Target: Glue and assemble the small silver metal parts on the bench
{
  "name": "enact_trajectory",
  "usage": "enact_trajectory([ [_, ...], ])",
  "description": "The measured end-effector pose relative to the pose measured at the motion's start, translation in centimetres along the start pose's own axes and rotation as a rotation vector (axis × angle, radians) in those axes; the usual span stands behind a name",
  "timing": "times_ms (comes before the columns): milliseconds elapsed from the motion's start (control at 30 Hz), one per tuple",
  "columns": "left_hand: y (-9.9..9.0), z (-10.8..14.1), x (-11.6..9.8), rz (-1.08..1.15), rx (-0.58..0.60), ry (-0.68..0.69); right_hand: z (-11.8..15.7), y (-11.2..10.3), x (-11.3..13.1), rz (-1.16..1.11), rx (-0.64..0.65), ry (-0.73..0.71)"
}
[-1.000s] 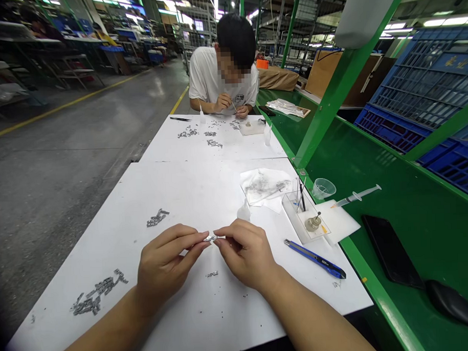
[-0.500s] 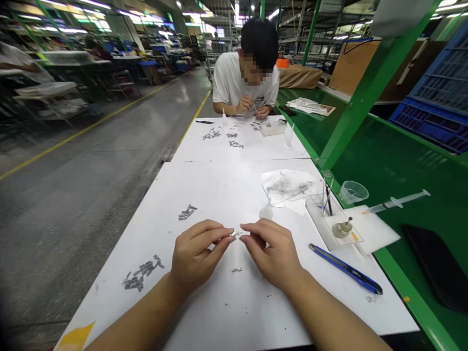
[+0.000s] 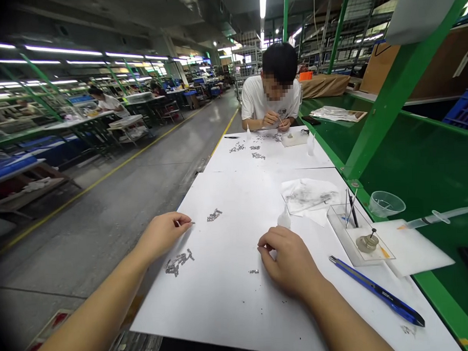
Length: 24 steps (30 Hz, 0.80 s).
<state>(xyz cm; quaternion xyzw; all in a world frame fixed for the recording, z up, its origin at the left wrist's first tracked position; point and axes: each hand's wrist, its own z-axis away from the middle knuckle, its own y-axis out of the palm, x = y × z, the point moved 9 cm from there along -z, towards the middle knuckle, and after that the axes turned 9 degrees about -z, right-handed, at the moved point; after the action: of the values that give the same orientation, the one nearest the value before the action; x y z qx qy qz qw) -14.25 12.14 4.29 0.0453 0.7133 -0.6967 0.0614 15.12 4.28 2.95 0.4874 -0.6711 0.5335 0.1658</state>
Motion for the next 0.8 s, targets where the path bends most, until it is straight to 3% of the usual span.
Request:
enact_trajectory([
  [133,2.1,-0.6,-0.4,0.003,0.023,0.043,0.2,-0.8,0.9,-0.064,-0.095,-0.091],
  [267,2.7,-0.9,-1.8,-0.028,0.017,0.115,0.3,-1.1,0.8,-0.09,-0.134,-0.077],
  [533,2.8,-0.5,-3.3,-0.122,-0.094,0.26,0.2,-0.5,0.6,-0.098,-0.093,-0.035],
  [800,3.9,-0.8,-5.0,-0.164,-0.095,0.494,0.2,-0.1,0.2,-0.084,-0.045,-0.002],
])
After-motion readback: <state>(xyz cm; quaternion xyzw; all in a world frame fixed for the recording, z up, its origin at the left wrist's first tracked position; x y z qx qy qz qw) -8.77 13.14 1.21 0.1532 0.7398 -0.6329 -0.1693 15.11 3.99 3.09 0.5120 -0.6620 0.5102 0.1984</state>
